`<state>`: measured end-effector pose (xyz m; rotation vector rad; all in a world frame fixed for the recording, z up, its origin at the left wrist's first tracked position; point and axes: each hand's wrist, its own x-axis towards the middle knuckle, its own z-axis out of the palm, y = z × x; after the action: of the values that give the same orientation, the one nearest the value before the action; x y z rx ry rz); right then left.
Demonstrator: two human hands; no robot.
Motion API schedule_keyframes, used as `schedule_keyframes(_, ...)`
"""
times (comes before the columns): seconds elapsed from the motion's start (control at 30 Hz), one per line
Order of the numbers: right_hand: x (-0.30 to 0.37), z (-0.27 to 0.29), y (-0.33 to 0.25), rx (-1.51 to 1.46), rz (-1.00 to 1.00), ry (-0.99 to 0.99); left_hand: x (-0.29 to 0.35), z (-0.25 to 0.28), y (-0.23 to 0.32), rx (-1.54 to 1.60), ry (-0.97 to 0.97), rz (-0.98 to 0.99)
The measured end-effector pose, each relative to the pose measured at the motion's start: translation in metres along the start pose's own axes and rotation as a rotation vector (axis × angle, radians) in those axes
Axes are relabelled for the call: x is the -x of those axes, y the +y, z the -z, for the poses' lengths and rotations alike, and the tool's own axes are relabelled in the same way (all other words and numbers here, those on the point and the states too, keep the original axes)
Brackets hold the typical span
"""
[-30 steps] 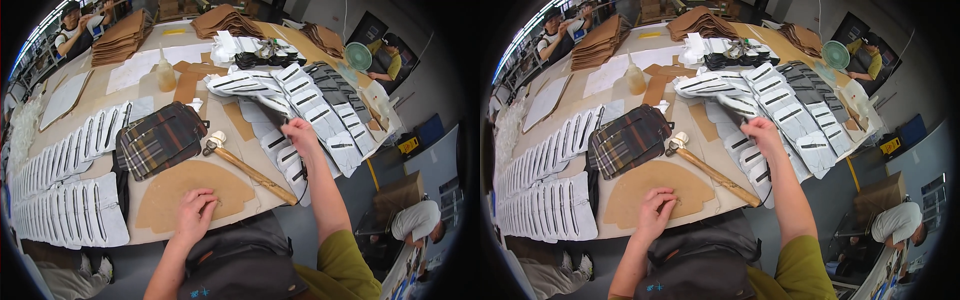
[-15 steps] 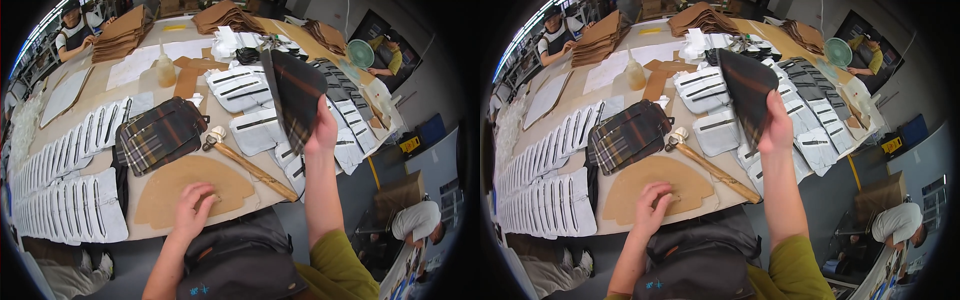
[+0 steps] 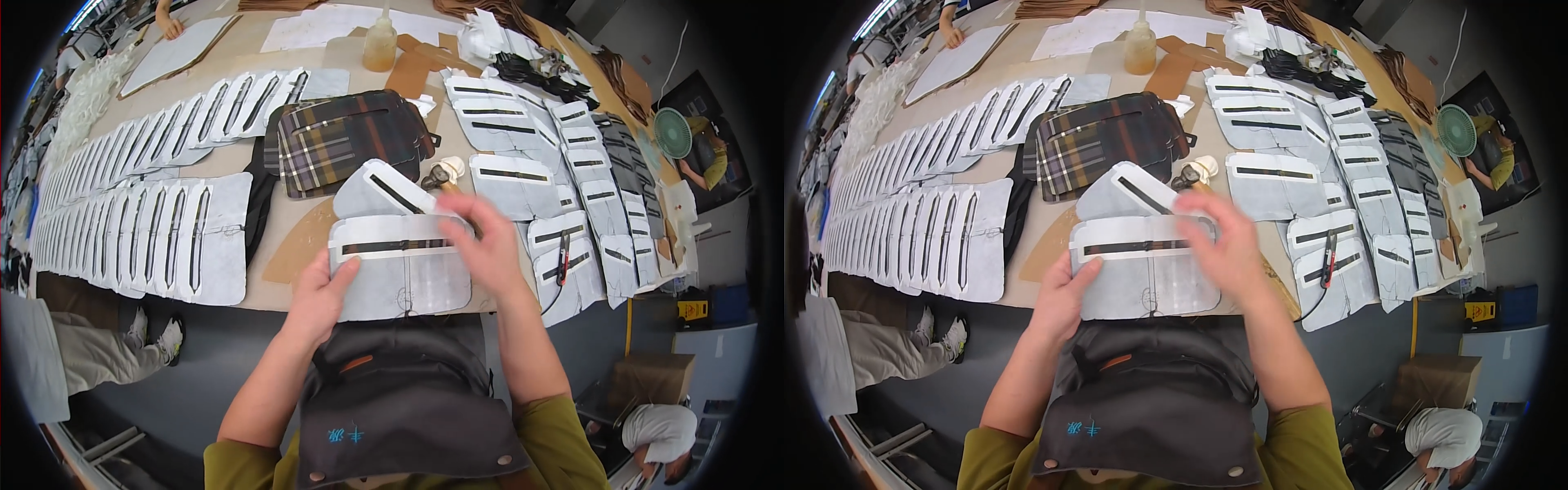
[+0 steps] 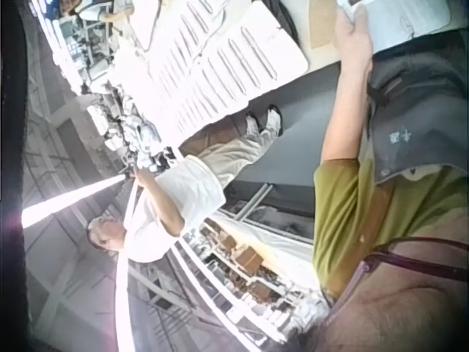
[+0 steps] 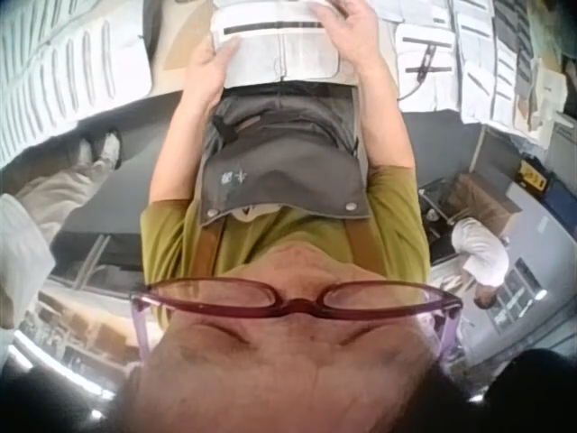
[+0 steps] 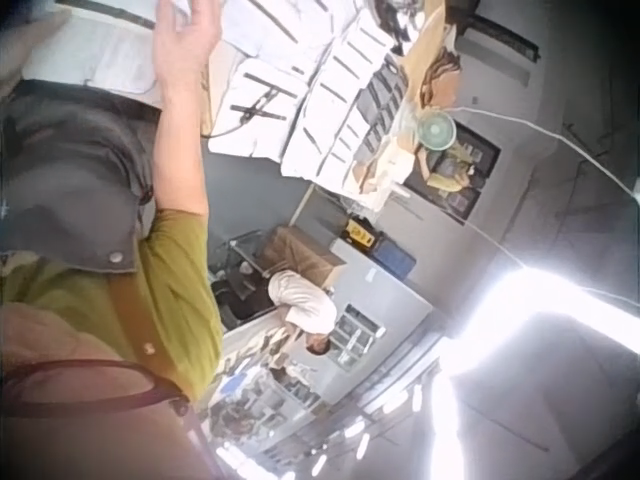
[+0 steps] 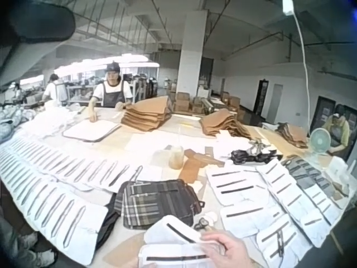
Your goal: Manually assembling leather pouch components using adhesive and a mallet in a workshop environment.
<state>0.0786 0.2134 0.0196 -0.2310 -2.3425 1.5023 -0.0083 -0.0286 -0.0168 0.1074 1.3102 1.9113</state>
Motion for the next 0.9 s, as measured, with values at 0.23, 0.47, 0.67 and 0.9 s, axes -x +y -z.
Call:
schedule_keyframes(0.23,-0.037,-0.003,-0.003,0.07,-0.2,-0.09,0.009,0.003,-0.004,-0.116,-0.143,-0.189)
schedule_keyframes(0.47,-0.041,0.014,0.008,-0.17,-0.438,-0.155,0.009,0.012,-0.002,-0.029,-0.183,-0.119)
schedule_keyframes(0.67,-0.058,0.101,0.047,-0.081,-0.329,0.284,0.02,0.018,0.001,-0.255,-0.139,-0.073)
schedule_keyframes(0.9,-0.055,0.105,0.004,0.587,0.053,0.237,0.027,0.021,0.028,-0.392,-0.067,-0.155)
